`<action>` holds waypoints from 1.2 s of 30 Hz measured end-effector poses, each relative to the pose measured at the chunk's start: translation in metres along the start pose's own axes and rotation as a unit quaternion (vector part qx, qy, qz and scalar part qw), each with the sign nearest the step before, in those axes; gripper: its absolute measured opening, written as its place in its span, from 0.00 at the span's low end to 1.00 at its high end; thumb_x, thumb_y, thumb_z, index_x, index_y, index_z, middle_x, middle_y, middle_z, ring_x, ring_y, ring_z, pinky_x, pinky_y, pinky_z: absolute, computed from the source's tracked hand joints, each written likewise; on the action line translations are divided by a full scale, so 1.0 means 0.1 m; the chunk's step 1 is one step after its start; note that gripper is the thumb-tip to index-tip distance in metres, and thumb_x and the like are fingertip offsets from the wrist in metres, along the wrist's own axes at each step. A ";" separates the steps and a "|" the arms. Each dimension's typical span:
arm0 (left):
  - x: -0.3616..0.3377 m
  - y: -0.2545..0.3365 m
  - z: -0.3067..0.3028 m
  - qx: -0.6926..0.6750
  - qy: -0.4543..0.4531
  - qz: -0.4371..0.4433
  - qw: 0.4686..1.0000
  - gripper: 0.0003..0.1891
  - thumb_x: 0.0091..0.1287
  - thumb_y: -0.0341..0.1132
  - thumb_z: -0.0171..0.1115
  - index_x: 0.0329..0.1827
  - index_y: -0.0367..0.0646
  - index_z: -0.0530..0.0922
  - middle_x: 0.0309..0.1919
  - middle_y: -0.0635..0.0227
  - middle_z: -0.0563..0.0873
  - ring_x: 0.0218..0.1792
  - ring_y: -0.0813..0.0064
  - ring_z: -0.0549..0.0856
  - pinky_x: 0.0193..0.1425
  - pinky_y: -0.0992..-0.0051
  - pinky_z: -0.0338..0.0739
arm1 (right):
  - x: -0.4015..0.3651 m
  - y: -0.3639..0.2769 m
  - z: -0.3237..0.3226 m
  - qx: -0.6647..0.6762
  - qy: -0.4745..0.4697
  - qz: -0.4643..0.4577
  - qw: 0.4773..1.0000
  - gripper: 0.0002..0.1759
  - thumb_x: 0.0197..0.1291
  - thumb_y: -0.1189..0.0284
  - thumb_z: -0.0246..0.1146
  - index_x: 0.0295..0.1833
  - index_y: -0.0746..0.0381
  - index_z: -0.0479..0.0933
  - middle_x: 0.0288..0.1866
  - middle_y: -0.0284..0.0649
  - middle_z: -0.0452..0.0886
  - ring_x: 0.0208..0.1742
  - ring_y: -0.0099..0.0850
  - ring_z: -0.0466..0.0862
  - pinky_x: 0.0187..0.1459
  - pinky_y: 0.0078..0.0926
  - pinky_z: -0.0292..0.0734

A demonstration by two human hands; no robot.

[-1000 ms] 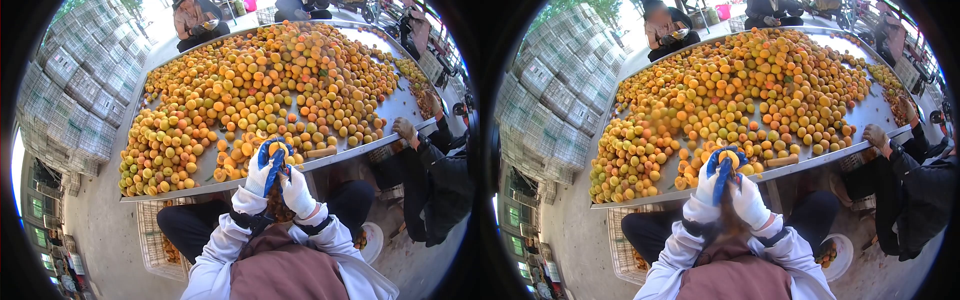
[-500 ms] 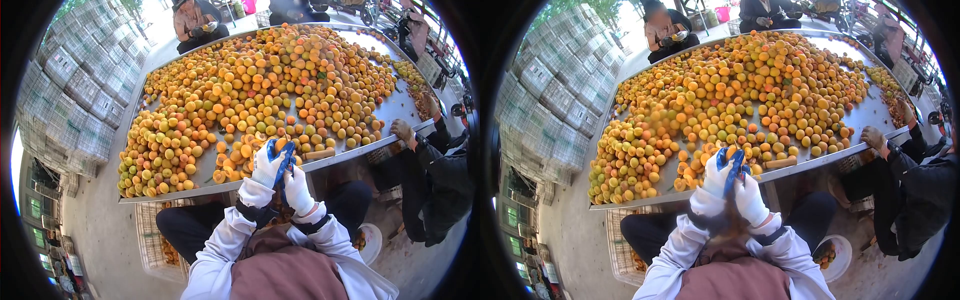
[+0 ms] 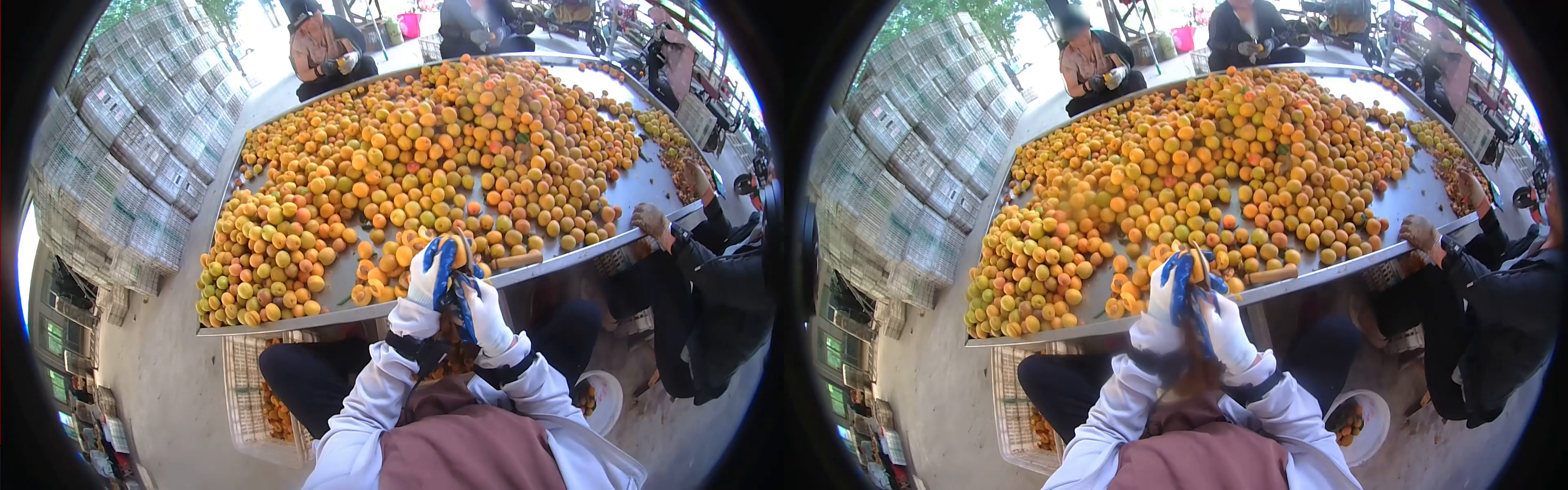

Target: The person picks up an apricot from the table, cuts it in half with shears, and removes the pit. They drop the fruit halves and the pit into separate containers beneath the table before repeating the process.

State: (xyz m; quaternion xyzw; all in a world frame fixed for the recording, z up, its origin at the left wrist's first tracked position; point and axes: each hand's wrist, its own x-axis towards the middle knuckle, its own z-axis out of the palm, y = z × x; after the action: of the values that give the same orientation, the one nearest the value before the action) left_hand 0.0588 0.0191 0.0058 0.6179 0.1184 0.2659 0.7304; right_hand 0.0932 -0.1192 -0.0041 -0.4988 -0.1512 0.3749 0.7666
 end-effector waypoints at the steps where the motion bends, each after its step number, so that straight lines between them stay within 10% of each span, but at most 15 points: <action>1: 0.05 0.02 -0.07 0.313 0.022 0.331 0.890 0.14 0.75 0.36 0.63 0.55 0.34 0.81 0.39 0.65 0.89 0.38 0.79 0.86 0.41 0.74 0.82 | 0.00 -0.03 0.01 -0.085 0.044 -0.074 0.993 0.15 0.79 0.62 0.55 0.45 0.62 0.79 0.26 0.31 0.78 0.19 0.19 0.74 0.19 0.19 0.64; 3: -0.03 0.16 -0.08 0.036 0.058 0.023 0.997 0.15 0.74 0.35 0.65 0.57 0.35 0.80 0.39 0.65 0.88 0.35 0.79 0.86 0.41 0.75 0.83 | -0.02 -0.18 -0.09 0.005 0.071 -0.076 0.995 0.17 0.80 0.62 0.54 0.47 0.65 0.79 0.23 0.31 0.75 0.17 0.18 0.72 0.19 0.18 0.64; 7: -0.17 0.40 0.00 0.385 0.005 0.234 0.893 0.20 0.67 0.41 0.72 0.56 0.38 0.80 0.40 0.57 0.89 0.36 0.60 0.91 0.41 0.69 0.84 | 0.04 -0.40 -0.16 0.006 0.050 -0.054 0.997 0.15 0.80 0.64 0.53 0.48 0.64 0.79 0.23 0.28 0.74 0.19 0.16 0.72 0.21 0.17 0.65; 12: -0.22 0.30 0.01 0.425 -0.109 0.222 0.871 0.29 0.59 0.43 0.75 0.61 0.39 0.78 0.45 0.53 0.89 0.45 0.52 0.89 0.50 0.62 0.84 | 0.03 -0.49 -0.23 -0.067 -0.021 0.008 0.998 0.15 0.79 0.63 0.57 0.51 0.63 0.80 0.26 0.26 0.76 0.22 0.15 0.73 0.22 0.16 0.65; 19: -0.20 0.15 0.10 0.098 -0.012 0.162 0.982 0.15 0.77 0.39 0.59 0.55 0.35 0.80 0.42 0.64 0.87 0.42 0.78 0.85 0.50 0.73 0.81 | 0.05 -0.42 -0.20 -0.140 -0.016 -0.043 0.989 0.15 0.75 0.65 0.61 0.53 0.67 0.83 0.32 0.27 0.81 0.30 0.14 0.75 0.29 0.15 0.70; 26: 0.11 -0.02 0.00 -0.198 0.099 0.052 0.974 0.23 0.79 0.50 0.55 0.58 0.36 0.77 0.47 0.53 0.86 0.48 0.62 0.87 0.59 0.60 0.81 | 0.21 -0.16 -0.03 -0.045 0.146 -0.141 0.978 0.16 0.72 0.74 0.64 0.61 0.68 0.81 0.40 0.29 0.85 0.37 0.16 0.79 0.40 0.17 0.76; 28: 0.13 0.03 -0.03 -0.424 0.068 -0.086 0.899 0.26 0.78 0.53 0.55 0.63 0.37 0.75 0.55 0.47 0.84 0.56 0.52 0.86 0.65 0.53 0.79 | 0.28 -0.12 0.00 -0.044 0.158 -0.157 0.974 0.16 0.71 0.74 0.65 0.61 0.68 0.81 0.40 0.31 0.86 0.38 0.17 0.80 0.42 0.18 0.77; 36: 0.30 -0.10 -0.24 -0.483 0.074 -0.053 0.871 0.30 0.76 0.60 0.55 0.68 0.45 0.74 0.63 0.50 0.82 0.61 0.51 0.83 0.69 0.53 0.77 | 0.56 -0.35 0.36 -0.484 0.044 -0.278 0.828 0.22 0.65 0.64 0.69 0.63 0.58 0.79 0.40 0.49 0.87 0.41 0.47 0.88 0.44 0.40 0.81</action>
State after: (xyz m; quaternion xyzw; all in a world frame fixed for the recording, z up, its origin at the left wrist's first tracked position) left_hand 0.0740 0.0540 -0.0040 0.1596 0.0620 0.2959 0.9398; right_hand 0.1241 -0.0632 0.0350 -0.7589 -0.4119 0.0023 0.5044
